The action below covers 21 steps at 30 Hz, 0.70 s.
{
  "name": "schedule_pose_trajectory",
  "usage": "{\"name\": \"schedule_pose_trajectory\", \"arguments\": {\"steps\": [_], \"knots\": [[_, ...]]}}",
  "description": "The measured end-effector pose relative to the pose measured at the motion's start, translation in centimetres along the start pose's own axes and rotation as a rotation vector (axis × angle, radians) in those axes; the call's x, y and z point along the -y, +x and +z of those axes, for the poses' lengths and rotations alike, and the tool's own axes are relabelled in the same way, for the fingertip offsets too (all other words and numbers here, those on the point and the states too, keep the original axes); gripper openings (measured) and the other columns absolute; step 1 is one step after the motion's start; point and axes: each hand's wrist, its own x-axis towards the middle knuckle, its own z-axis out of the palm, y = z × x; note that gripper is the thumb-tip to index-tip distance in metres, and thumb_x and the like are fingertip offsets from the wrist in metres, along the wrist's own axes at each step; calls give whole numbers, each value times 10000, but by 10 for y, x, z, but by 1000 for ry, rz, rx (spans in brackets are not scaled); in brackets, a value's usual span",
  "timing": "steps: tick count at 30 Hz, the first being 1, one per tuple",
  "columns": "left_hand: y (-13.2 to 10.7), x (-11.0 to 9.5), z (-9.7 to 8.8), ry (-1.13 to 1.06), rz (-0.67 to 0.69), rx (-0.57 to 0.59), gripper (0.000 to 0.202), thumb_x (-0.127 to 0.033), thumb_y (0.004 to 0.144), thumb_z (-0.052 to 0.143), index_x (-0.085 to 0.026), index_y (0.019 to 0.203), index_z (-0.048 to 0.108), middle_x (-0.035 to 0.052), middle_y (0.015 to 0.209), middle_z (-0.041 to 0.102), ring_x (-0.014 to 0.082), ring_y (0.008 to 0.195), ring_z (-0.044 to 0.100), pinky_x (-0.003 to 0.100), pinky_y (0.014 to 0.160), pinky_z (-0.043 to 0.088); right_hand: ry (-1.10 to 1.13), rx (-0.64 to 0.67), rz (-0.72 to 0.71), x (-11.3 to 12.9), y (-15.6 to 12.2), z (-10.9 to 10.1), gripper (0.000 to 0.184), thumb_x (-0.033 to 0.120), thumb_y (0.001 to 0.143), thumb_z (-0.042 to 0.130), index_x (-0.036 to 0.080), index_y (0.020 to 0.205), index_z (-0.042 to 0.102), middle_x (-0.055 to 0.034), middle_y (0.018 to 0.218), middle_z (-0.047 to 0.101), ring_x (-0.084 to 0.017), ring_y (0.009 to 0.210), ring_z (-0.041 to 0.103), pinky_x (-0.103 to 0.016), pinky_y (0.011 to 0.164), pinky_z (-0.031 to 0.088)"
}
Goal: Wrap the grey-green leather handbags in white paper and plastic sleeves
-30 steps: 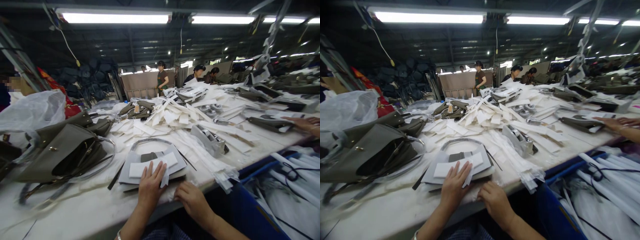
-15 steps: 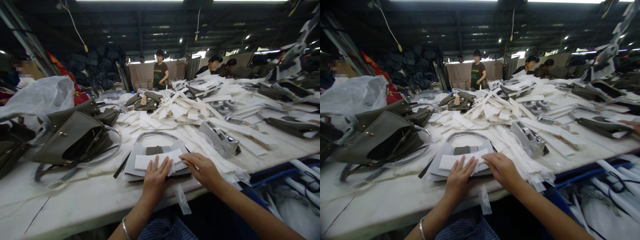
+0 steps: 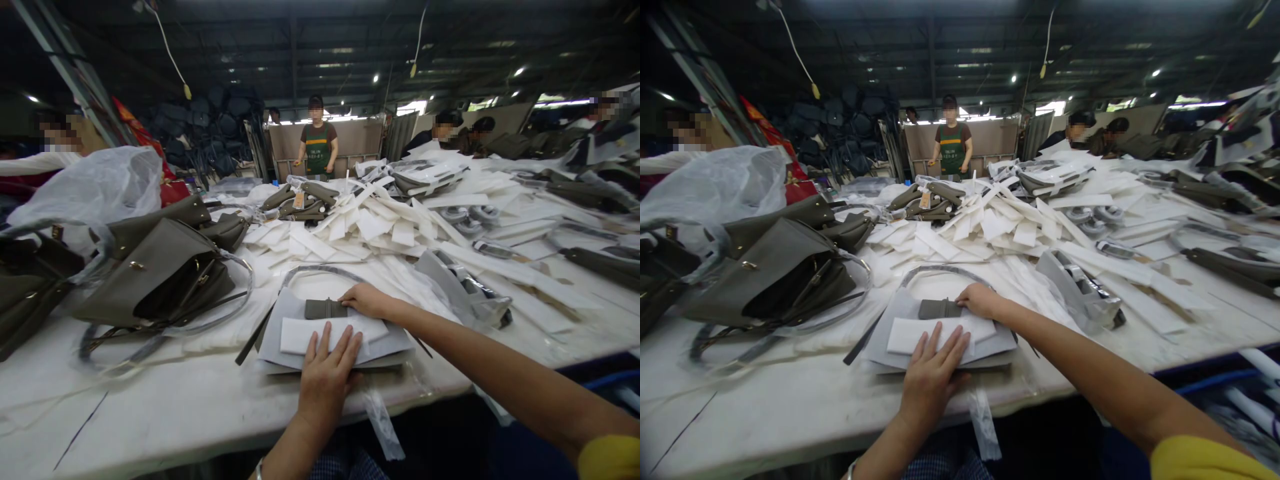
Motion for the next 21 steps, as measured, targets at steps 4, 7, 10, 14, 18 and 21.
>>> {"name": "schedule_pose_trajectory", "arguments": {"steps": [4, 7, 10, 14, 18, 21], "knots": [[0, 0, 0, -14, -8, -10, 746, -505, 875, 653, -355, 1509, 289, -62, 1502, 407, 324, 1423, 334, 556, 1108, 415, -99, 22, 76, -3, -3, -12, 263, 221, 890, 549, 206, 1000, 787, -103, 994, 758, -240, 943, 701, -288, 828, 513], [-1, 0, 1, -13, -4, -9, 716, -496, 892, 632, -355, 1507, 294, -74, 1507, 392, 322, 1431, 317, 561, 1106, 416, -190, 46, 133, 0, -7, -19, 227, 136, 808, 591, 186, 887, 798, -145, 929, 755, -279, 909, 705, -324, 794, 510], [-2, -1, 2, -23, -9, -19, 699, -486, 896, 628, -355, 1502, 306, -90, 1507, 387, 316, 1435, 312, 563, 1109, 413, -235, 58, 128, 4, -11, -23, 233, 96, 784, 583, 165, 857, 794, -174, 922, 747, -313, 934, 699, -365, 815, 503], [0, -1, 2, -36, -16, -34, 709, -493, 880, 649, -348, 1495, 326, -66, 1495, 419, 313, 1427, 332, 562, 1096, 428, -189, 64, 62, 1, -21, -27, 262, 142, 872, 527, 175, 918, 783, -136, 959, 753, -287, 968, 696, -352, 863, 502], [4, 0, 1, -64, -32, -13, 751, -481, 839, 709, -338, 1485, 355, -42, 1482, 447, 329, 1415, 352, 568, 1102, 420, -61, 37, -1, -4, -47, -32, 356, 285, 992, 416, 215, 1214, 686, -60, 1212, 697, -213, 1117, 653, -305, 979, 484], [5, 0, 1, -74, -31, 1, 767, -457, 835, 722, -333, 1490, 343, -46, 1489, 436, 329, 1420, 343, 571, 1112, 409, 59, -3, -71, -2, -74, -33, 466, 421, 964, 492, 218, 1380, 553, -67, 1387, 581, -230, 1281, 548, -362, 1097, 414]]}}
